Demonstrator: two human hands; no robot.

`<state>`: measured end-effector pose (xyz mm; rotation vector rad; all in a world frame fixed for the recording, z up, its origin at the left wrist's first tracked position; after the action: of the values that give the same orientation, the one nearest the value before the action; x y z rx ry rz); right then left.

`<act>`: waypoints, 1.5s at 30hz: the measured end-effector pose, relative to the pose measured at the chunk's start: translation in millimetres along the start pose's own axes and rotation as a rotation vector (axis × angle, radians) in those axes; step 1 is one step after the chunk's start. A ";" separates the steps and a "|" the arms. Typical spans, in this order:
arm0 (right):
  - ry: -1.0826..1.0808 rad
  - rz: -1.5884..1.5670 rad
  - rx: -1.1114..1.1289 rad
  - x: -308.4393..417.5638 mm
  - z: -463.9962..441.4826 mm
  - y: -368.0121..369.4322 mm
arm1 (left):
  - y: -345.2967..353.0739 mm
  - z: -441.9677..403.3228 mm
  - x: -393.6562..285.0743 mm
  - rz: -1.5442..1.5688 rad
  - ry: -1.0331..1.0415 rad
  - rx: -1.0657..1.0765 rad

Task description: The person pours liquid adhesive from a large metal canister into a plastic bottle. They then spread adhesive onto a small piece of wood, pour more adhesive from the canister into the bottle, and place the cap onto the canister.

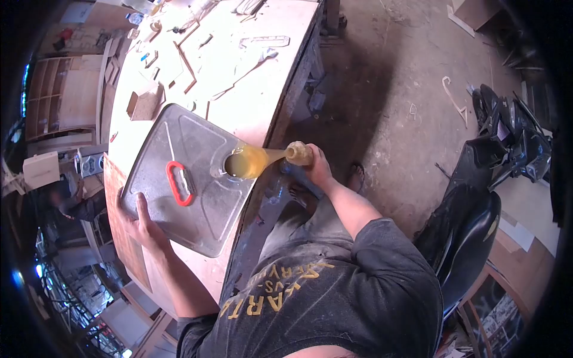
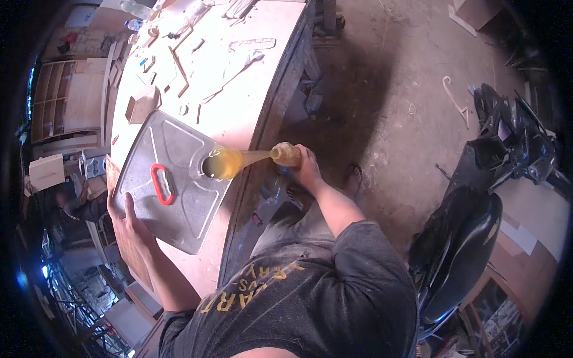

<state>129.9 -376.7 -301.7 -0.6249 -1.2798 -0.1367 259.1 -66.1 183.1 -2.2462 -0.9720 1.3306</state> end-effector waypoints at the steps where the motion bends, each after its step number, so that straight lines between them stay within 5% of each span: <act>1: -0.008 -0.006 -0.003 0.4 -0.8 0.5 | -0.8 0.3 0.2 -0.004 -0.001 -0.002; 24: 0.036 -0.028 0.039 0.3 -1.7 12.1 | -12.4 -0.1 17.2 -0.093 0.016 0.008; 45: -0.108 -0.081 0.020 110.4 13.1 21.8 | -19.9 -4.9 45.4 0.045 0.018 -0.006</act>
<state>161.6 -325.4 -205.9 -0.5698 -1.4101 -0.1585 270.4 -19.7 169.3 -2.2929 -0.9260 1.3256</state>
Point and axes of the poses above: each hand's wrist, its own z-axis away from the middle knuckle, its own y-axis out of the palm, x = y × z, the point moved 9 cm from there along -z, towards the middle knuckle, and after that the axes turned 8 degrees about y, right-handed, at the moved point
